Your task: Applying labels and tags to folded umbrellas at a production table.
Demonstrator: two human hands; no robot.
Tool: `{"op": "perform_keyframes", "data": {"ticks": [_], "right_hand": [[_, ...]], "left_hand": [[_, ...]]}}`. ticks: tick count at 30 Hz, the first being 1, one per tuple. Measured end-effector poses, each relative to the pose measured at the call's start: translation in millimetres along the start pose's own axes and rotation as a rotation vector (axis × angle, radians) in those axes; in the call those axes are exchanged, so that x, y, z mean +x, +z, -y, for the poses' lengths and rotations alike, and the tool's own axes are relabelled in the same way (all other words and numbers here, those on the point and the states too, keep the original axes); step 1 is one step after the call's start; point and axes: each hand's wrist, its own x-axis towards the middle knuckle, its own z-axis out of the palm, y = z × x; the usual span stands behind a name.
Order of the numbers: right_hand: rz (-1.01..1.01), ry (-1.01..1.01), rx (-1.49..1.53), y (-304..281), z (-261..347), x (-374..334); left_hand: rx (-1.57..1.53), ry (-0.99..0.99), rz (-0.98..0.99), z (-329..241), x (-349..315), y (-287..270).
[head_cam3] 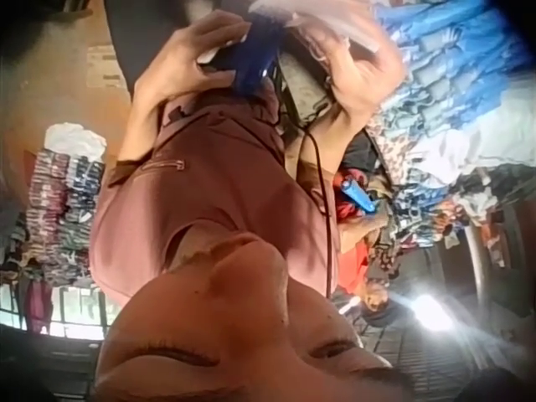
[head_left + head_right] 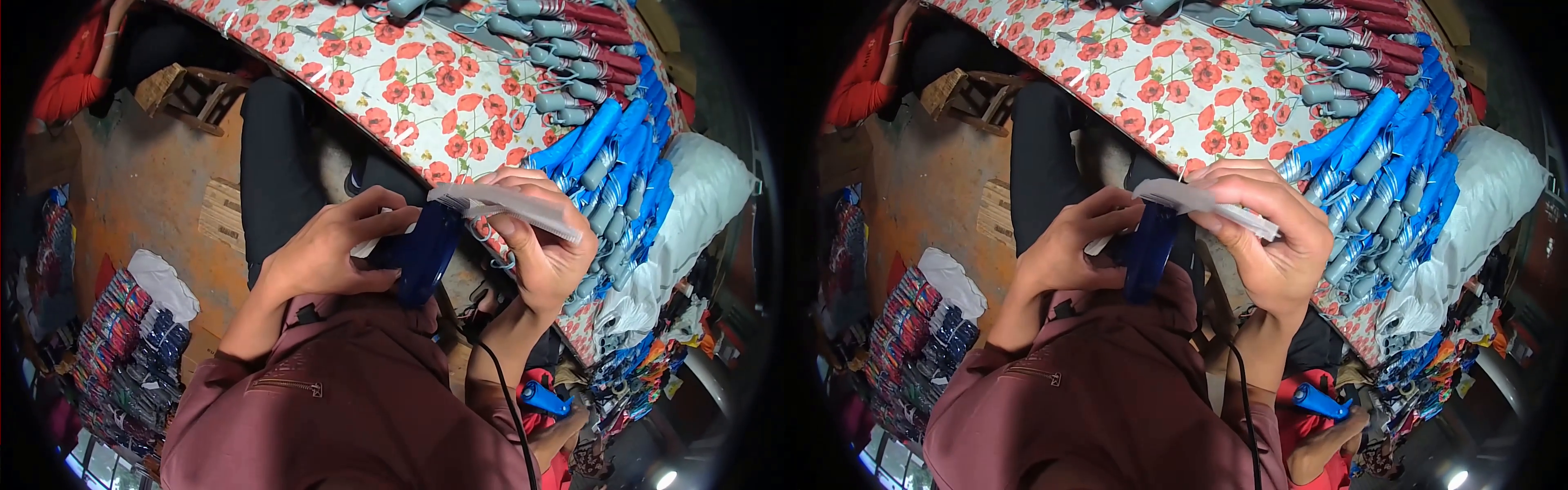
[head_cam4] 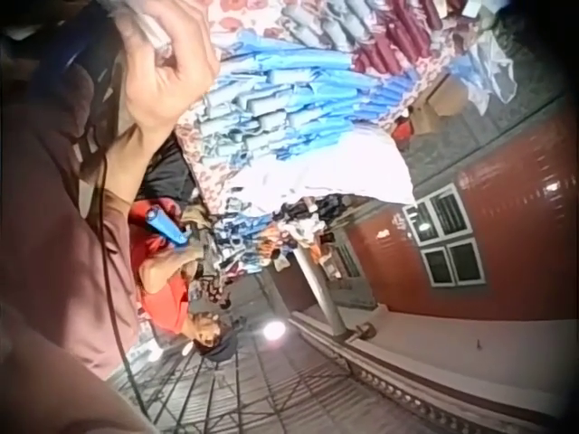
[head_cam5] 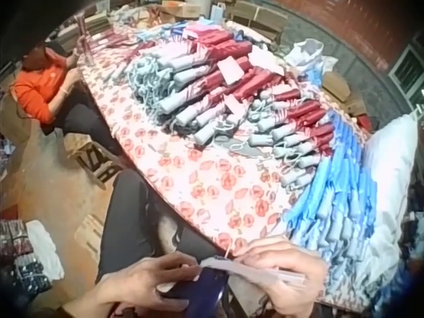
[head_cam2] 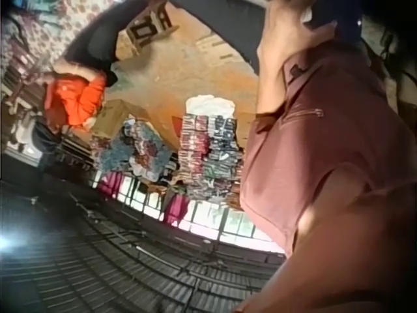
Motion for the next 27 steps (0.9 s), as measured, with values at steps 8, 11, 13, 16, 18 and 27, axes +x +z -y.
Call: {"op": "perform_keyframes", "data": {"ticks": [8, 11, 13, 16, 18, 27], "right_hand": [[0.059, 0.054, -0.048, -0.4, -0.7, -0.9], [0.085, 0.051, -0.07, 2.8, -3.5, 0.4], [0.106, 0.045, -0.094, 4.6, -5.5, 0.5], [0.082, 0.081, -0.115, 2.7, -7.2, -4.8], [0.053, 0.116, -0.137, 1.8, -9.0, -8.1], [0.025, 0.406, 0.204, 16.2, -35.5, -30.8]], "left_hand": [[-0.032, -0.096, 0.014, -1.1, -3.6, 0.4], [-0.03, -0.037, -0.022, 0.7, -4.4, 1.1], [-0.026, 0.024, -0.053, 1.9, -4.8, 1.6], [-0.048, 0.038, -0.059, 2.7, -4.5, 2.7], [-0.069, 0.053, -0.061, 2.6, -4.0, 2.9], [-0.043, -0.07, -0.233, 2.4, 5.0, 5.3]]}}
